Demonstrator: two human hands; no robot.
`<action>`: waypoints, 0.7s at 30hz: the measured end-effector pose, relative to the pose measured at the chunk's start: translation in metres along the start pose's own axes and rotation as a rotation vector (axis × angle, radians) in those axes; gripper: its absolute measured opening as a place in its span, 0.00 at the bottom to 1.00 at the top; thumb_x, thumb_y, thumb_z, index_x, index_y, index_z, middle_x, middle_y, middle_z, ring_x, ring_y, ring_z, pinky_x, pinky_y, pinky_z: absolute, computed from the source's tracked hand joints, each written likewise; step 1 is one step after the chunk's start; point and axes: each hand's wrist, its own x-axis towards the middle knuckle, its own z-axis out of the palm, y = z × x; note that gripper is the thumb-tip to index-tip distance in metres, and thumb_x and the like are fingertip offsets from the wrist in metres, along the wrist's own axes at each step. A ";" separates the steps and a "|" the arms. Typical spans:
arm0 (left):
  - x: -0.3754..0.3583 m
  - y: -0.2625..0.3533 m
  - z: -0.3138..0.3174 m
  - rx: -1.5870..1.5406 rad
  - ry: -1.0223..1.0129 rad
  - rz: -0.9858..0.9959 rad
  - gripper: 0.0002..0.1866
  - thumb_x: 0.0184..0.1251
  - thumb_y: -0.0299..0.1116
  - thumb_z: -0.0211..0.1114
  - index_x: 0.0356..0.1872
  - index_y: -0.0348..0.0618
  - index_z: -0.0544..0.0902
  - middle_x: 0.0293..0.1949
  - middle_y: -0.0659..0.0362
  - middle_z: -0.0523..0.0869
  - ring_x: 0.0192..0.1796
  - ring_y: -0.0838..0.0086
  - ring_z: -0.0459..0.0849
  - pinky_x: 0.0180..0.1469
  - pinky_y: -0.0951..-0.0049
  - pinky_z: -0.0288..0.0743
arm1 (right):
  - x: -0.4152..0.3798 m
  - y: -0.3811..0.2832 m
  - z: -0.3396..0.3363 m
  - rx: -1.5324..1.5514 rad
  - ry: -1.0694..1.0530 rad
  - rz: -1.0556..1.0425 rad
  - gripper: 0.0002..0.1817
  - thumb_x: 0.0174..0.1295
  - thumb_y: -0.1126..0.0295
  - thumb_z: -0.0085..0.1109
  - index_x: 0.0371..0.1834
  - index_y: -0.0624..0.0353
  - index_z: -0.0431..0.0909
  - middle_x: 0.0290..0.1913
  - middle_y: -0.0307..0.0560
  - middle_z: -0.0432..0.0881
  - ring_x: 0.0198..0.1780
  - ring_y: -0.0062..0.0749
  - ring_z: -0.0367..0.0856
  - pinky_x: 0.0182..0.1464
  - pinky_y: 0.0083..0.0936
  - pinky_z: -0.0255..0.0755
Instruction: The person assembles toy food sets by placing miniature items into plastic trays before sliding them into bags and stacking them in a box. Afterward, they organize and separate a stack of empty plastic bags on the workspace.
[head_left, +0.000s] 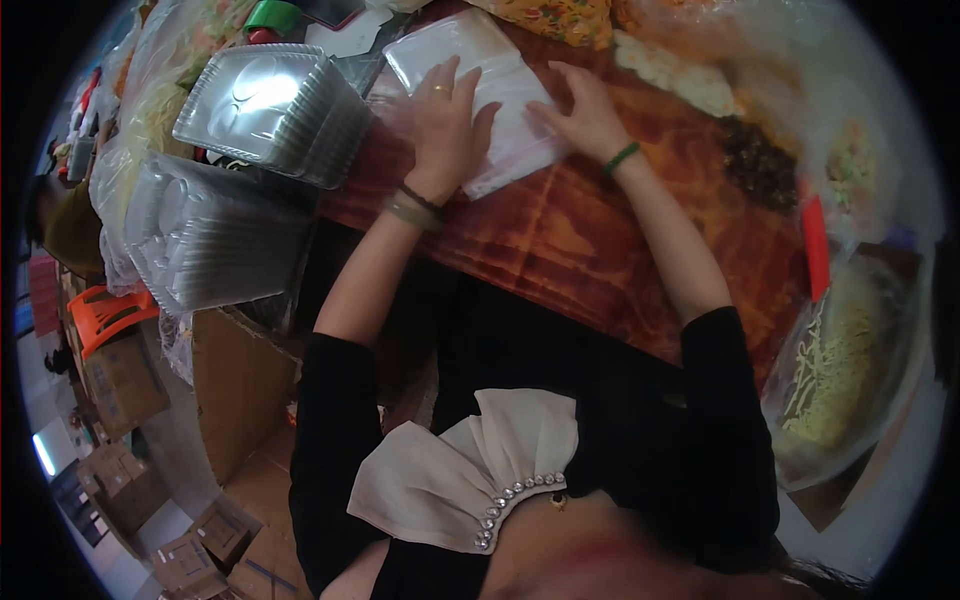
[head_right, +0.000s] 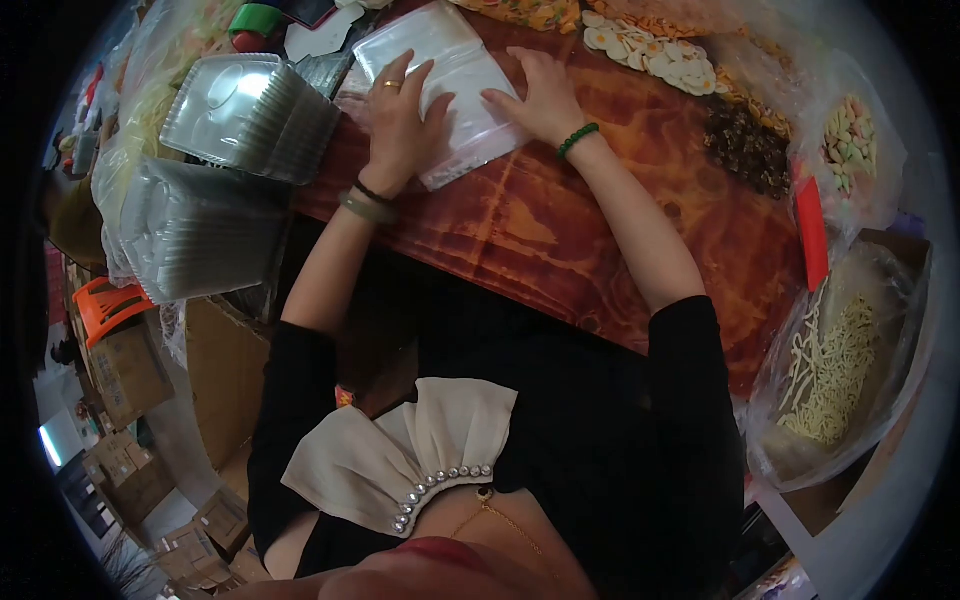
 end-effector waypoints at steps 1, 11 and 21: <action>-0.007 0.008 -0.007 -0.158 -0.046 -0.008 0.24 0.51 0.35 0.70 0.50 0.39 0.77 0.55 0.43 0.74 0.57 0.47 0.70 0.57 0.52 0.63 | -0.001 0.000 -0.007 0.109 -0.015 0.081 0.36 0.51 0.50 0.65 0.59 0.61 0.69 0.58 0.57 0.72 0.56 0.45 0.71 0.56 0.38 0.66; -0.005 0.002 -0.006 -0.432 -0.286 -0.297 0.11 0.54 0.39 0.67 0.28 0.40 0.85 0.31 0.52 0.85 0.40 0.59 0.81 0.45 0.65 0.73 | -0.012 0.011 -0.030 0.634 -0.145 0.369 0.20 0.60 0.61 0.62 0.50 0.63 0.77 0.38 0.43 0.83 0.36 0.20 0.80 0.37 0.19 0.74; -0.004 -0.042 0.026 -0.754 -0.322 -0.530 0.14 0.70 0.38 0.56 0.38 0.36 0.81 0.30 0.63 0.83 0.31 0.83 0.75 0.35 0.82 0.68 | 0.023 -0.054 0.001 0.872 -0.406 0.748 0.23 0.55 0.59 0.68 0.46 0.67 0.77 0.38 0.42 0.83 0.36 0.19 0.80 0.30 0.13 0.70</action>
